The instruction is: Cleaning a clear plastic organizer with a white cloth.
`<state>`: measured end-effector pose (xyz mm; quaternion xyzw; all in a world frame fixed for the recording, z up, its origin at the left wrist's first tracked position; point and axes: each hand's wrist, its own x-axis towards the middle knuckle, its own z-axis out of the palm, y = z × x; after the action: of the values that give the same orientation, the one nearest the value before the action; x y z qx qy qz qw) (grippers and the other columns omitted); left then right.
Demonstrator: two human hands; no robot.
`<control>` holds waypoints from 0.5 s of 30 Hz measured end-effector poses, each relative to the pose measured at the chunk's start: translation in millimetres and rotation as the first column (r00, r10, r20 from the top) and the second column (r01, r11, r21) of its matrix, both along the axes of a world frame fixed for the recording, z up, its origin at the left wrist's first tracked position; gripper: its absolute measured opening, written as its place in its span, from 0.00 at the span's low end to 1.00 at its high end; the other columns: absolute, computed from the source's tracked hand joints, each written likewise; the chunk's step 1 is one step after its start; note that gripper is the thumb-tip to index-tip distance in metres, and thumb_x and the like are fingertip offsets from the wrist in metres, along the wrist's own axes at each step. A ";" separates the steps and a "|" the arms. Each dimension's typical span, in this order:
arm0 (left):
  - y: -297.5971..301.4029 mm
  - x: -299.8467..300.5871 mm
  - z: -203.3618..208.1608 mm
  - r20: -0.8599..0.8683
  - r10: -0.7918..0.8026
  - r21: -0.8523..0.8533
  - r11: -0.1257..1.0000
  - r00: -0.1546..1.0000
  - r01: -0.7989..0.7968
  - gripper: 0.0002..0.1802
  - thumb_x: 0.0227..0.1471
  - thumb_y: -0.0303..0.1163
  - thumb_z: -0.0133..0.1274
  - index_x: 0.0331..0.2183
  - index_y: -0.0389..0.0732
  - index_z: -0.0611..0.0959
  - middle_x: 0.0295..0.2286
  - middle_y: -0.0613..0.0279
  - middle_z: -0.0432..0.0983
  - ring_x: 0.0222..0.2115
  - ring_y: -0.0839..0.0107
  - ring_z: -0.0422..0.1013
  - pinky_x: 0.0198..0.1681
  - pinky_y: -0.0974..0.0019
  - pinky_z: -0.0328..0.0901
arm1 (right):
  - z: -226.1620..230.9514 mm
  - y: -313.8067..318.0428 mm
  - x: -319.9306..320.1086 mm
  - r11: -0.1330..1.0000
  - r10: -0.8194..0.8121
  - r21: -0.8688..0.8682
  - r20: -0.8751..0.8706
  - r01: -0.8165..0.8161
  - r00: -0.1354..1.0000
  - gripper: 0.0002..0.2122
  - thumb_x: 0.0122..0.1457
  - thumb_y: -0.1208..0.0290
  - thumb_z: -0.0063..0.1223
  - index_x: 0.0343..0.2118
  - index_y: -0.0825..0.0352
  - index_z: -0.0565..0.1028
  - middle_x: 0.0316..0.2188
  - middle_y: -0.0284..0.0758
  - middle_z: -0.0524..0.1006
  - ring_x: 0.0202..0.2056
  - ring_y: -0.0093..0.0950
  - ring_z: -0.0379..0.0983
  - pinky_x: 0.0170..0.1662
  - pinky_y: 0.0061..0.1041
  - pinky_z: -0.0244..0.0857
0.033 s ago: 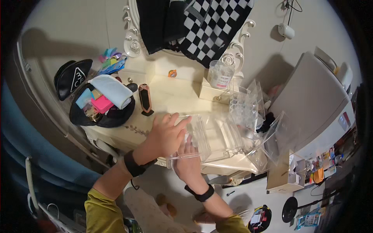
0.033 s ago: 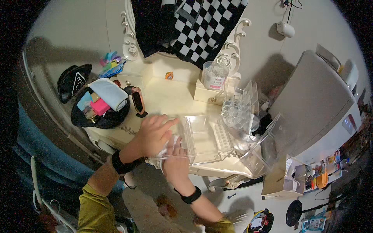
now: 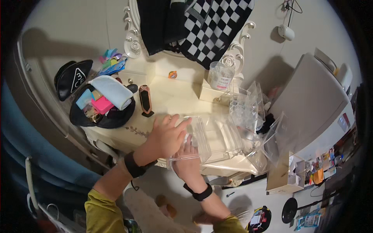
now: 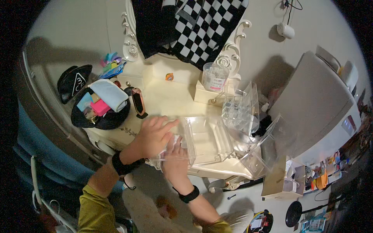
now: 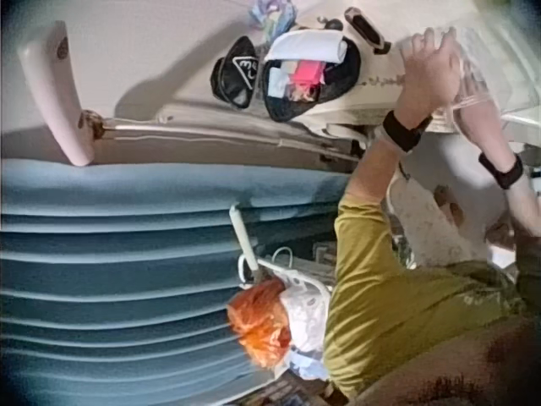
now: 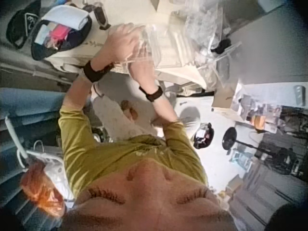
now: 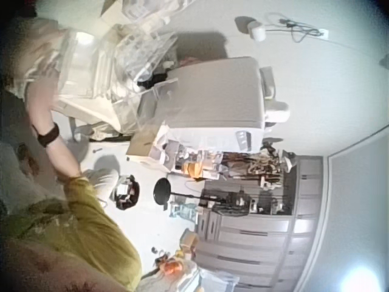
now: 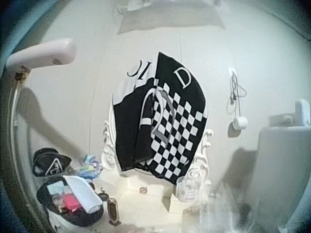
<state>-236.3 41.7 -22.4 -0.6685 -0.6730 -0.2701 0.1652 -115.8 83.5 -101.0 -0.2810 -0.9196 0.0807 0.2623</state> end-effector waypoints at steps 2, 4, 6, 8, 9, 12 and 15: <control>0.1 0.7 2.8 0.016 0.004 0.004 1.000 1.000 -0.004 0.24 0.52 0.34 0.45 0.53 0.47 0.71 0.43 0.51 0.69 0.44 0.56 0.64 0.52 0.52 0.52 | -3.6 2.2 -11.6 0.996 0.015 0.089 -0.101 -0.006 0.995 0.25 0.53 0.74 0.46 0.55 0.75 0.60 0.54 0.57 0.62 0.50 0.49 0.64 0.52 0.42 0.57; -0.8 4.3 5.0 0.038 0.002 0.004 1.000 0.999 -0.002 0.24 0.52 0.35 0.46 0.53 0.48 0.71 0.43 0.52 0.69 0.45 0.56 0.63 0.52 0.52 0.52 | -4.9 1.2 -3.0 0.992 0.128 0.024 -0.060 -0.127 0.990 0.23 0.51 0.76 0.48 0.52 0.74 0.64 0.54 0.55 0.62 0.46 0.51 0.65 0.48 0.43 0.60; -3.5 2.7 5.3 0.024 0.022 -0.024 0.999 0.999 -0.021 0.24 0.52 0.35 0.45 0.53 0.47 0.71 0.44 0.51 0.68 0.46 0.56 0.63 0.52 0.52 0.51 | -1.9 -0.7 15.2 0.966 0.252 -0.050 -0.034 -0.253 0.967 0.21 0.49 0.78 0.49 0.49 0.73 0.68 0.54 0.53 0.63 0.42 0.53 0.66 0.43 0.44 0.63; -6.7 2.9 5.8 0.020 0.029 -0.035 0.999 0.999 -0.028 0.24 0.52 0.34 0.45 0.53 0.47 0.71 0.44 0.51 0.68 0.46 0.56 0.63 0.52 0.52 0.51 | 10.3 -1.9 44.7 0.901 0.404 -0.166 -0.021 -0.402 0.915 0.21 0.50 0.77 0.49 0.49 0.71 0.68 0.56 0.51 0.61 0.44 0.54 0.66 0.45 0.43 0.63; -6.5 3.5 5.7 0.016 0.032 -0.041 0.999 0.999 -0.031 0.24 0.53 0.34 0.44 0.53 0.47 0.71 0.44 0.51 0.68 0.46 0.56 0.63 0.52 0.52 0.51 | 9.8 -1.1 44.1 0.901 0.403 -0.167 -0.021 -0.400 0.915 0.21 0.50 0.77 0.49 0.49 0.71 0.68 0.56 0.51 0.61 0.44 0.54 0.66 0.45 0.43 0.63; -5.3 3.4 6.5 0.022 0.018 -0.040 0.999 1.000 -0.018 0.24 0.53 0.34 0.44 0.54 0.47 0.71 0.44 0.51 0.68 0.46 0.55 0.63 0.52 0.53 0.51 | 13.8 1.3 31.3 0.976 0.191 -0.113 0.013 -0.188 0.982 0.23 0.53 0.78 0.46 0.54 0.69 0.64 0.55 0.58 0.58 0.52 0.51 0.62 0.53 0.47 0.58; -1.8 5.5 5.7 0.000 0.018 -0.027 0.999 1.000 -0.018 0.24 0.53 0.34 0.43 0.54 0.47 0.71 0.44 0.51 0.68 0.46 0.55 0.62 0.52 0.53 0.52 | -0.3 12.1 2.8 0.993 0.079 0.088 0.063 -0.085 0.995 0.23 0.53 0.77 0.46 0.55 0.71 0.62 0.55 0.59 0.58 0.52 0.51 0.62 0.53 0.47 0.57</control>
<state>-230.9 39.9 -16.6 -0.6645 -0.6826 -0.2595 0.1588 -113.0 95.5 -101.3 -0.2331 -0.9405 0.0412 0.2439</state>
